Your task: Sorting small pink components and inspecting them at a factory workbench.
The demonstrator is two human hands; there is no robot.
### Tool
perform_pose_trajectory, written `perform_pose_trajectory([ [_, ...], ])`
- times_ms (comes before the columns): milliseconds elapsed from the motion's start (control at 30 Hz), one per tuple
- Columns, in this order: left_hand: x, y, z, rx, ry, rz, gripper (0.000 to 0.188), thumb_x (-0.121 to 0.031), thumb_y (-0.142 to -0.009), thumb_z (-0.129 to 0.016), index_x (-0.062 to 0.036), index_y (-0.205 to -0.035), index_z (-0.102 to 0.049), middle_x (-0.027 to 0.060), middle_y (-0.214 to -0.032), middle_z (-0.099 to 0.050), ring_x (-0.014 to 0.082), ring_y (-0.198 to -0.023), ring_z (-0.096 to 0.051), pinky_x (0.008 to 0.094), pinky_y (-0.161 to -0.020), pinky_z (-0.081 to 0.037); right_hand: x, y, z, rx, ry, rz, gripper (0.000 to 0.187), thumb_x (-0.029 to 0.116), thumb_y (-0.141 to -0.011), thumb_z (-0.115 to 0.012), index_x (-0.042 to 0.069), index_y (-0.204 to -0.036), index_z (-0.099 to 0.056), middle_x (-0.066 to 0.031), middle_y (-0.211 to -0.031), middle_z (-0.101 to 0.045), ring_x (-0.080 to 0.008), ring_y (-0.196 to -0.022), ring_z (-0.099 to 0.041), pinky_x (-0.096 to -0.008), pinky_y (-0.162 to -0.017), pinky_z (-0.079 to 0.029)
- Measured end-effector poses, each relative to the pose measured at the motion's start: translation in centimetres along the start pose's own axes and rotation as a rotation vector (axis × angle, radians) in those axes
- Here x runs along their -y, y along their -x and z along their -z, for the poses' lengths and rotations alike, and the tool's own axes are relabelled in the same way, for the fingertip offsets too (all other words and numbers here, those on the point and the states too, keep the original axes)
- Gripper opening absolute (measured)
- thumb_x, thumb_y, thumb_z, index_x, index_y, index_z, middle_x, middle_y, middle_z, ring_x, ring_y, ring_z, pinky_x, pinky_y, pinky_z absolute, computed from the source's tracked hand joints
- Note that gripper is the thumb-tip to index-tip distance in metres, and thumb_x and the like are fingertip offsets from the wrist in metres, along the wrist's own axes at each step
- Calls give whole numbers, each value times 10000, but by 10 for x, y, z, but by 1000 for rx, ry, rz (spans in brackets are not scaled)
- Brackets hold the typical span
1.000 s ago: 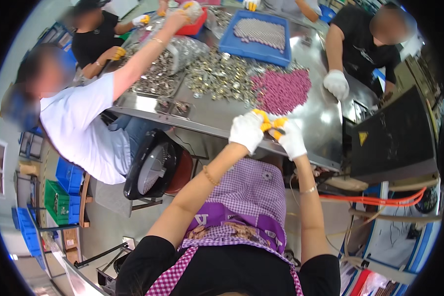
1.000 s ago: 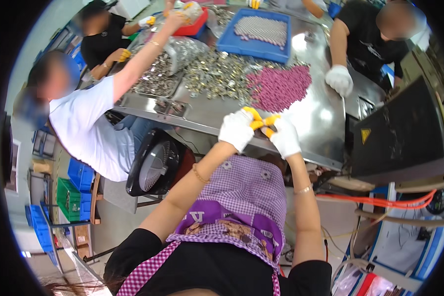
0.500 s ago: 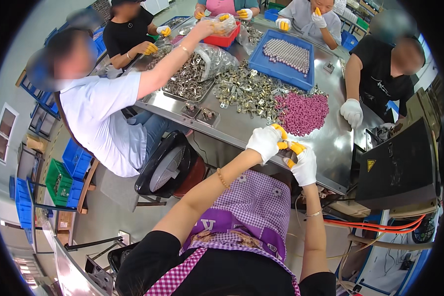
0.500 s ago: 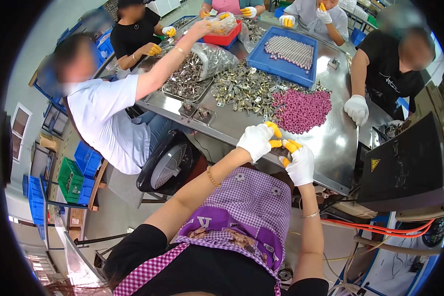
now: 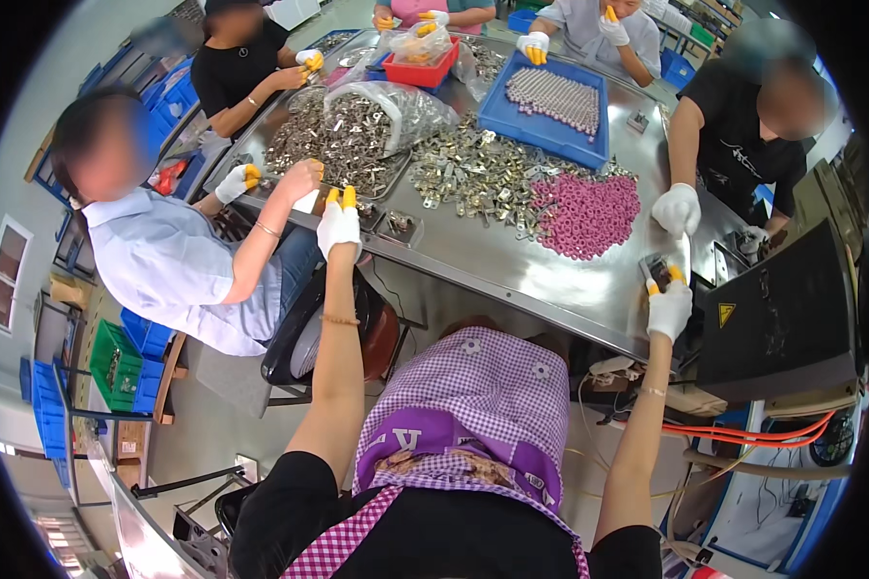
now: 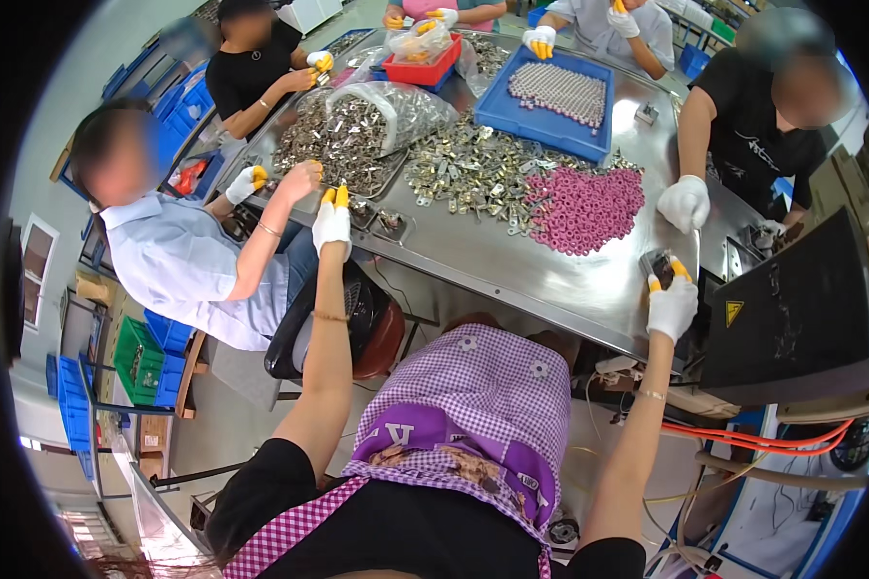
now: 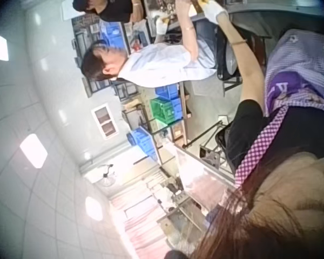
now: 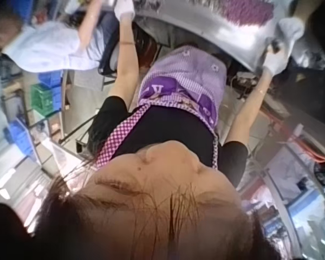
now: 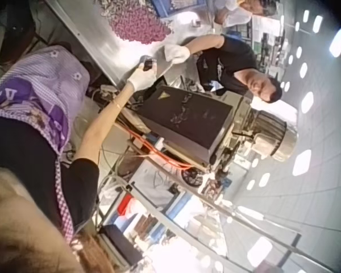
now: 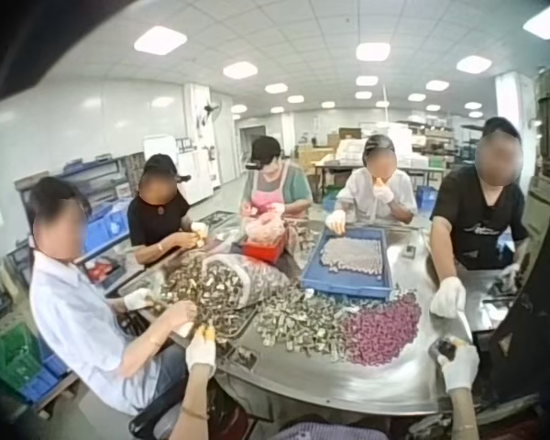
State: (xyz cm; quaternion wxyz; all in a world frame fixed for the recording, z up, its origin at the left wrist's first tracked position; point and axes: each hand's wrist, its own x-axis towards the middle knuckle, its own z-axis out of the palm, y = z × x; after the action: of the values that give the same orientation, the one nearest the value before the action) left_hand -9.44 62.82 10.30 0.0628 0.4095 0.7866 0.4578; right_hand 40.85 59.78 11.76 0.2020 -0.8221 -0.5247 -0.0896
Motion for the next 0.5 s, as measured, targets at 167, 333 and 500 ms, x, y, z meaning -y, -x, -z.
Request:
perform_pose_trajectory([
  [167, 5, 10, -12, 99, 24, 1, 466, -425, -939, -494, -103, -1268, -566, 128, -1149, -655, 319, -976, -631, 379, -822, -483, 0, -8, -19, -65, -87, 26, 425, 213, -764, -715, 109, -1171, -654, -104, -1007, -663, -296, -809, -625, -378, -754, -510],
  [333, 10, 17, -18, 185, 32, 4, 490, -456, -953, -461, -92, -1260, -574, 134, -1138, -661, 321, -966, -631, 377, -815, -482, 4, -10, -16, -19, -128, -23, 420, 237, -775, -710, 118, -1173, -652, -97, -1000, -660, -295, -811, -628, -370, -757, -512],
  [500, -17, 58, -27, 253, 34, -58, 502, -451, -952, -468, -71, -1264, -569, 141, -1119, -666, 321, -941, -637, 378, -811, -485, -5, -12, -26, -46, -110, -34, 408, 251, -778, -709, 122, -1161, -657, -98, -981, -654, -293, -802, -625, -374, -751, -513],
])
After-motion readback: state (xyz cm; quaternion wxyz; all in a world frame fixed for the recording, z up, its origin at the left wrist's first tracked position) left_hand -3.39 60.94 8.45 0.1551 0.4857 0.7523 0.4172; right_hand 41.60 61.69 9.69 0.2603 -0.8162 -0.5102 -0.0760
